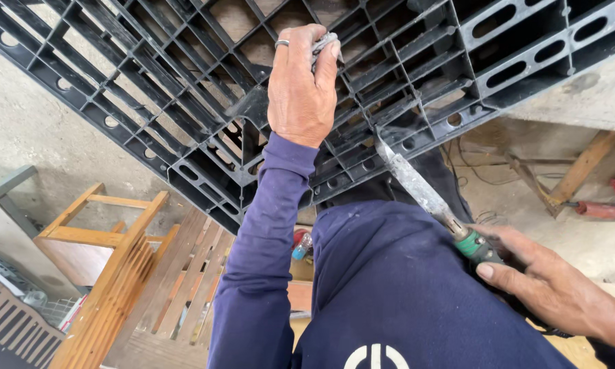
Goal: The person repairs a plastic pallet by melting and shaping small pieces of plastic into the grid with a soldering tool and their hands.
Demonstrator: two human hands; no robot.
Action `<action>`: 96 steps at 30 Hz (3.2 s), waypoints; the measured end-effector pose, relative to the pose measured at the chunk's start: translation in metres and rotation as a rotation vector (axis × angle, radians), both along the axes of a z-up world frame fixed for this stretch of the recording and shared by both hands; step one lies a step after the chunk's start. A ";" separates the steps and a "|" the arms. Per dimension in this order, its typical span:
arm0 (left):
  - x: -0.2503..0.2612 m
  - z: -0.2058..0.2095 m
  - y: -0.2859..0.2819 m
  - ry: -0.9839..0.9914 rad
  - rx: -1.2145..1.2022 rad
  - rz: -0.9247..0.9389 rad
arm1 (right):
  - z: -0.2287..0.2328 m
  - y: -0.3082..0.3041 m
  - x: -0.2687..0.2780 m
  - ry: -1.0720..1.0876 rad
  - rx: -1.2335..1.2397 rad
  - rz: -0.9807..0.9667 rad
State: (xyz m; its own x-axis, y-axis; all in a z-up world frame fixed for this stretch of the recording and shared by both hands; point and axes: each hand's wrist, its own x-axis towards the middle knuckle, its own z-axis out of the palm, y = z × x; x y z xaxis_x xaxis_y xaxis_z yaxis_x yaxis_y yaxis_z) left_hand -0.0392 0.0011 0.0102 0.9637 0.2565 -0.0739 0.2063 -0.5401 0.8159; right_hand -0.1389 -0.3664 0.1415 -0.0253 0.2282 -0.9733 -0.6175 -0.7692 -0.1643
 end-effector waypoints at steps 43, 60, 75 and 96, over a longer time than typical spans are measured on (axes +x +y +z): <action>0.011 -0.005 0.003 0.005 0.052 -0.079 | 0.036 0.068 -0.005 0.349 0.330 -1.259; 0.008 0.020 -0.016 -0.133 0.054 -0.302 | 0.038 0.142 -0.033 0.259 0.198 -1.371; 0.031 -0.008 -0.022 -0.054 0.049 -0.405 | 0.044 0.154 -0.042 0.193 0.266 -1.467; 0.033 -0.013 -0.020 -0.031 0.019 -0.428 | 0.042 0.145 -0.050 0.175 0.357 -1.474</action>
State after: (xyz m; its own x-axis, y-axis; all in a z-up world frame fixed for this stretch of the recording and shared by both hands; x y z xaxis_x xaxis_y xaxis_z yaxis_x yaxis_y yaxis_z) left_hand -0.0062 -0.0185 -0.0031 0.9852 -0.1662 -0.0428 -0.0640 -0.5870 0.8070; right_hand -0.1886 -0.2219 0.1840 0.3221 0.3670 -0.8727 -0.8046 0.5919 -0.0480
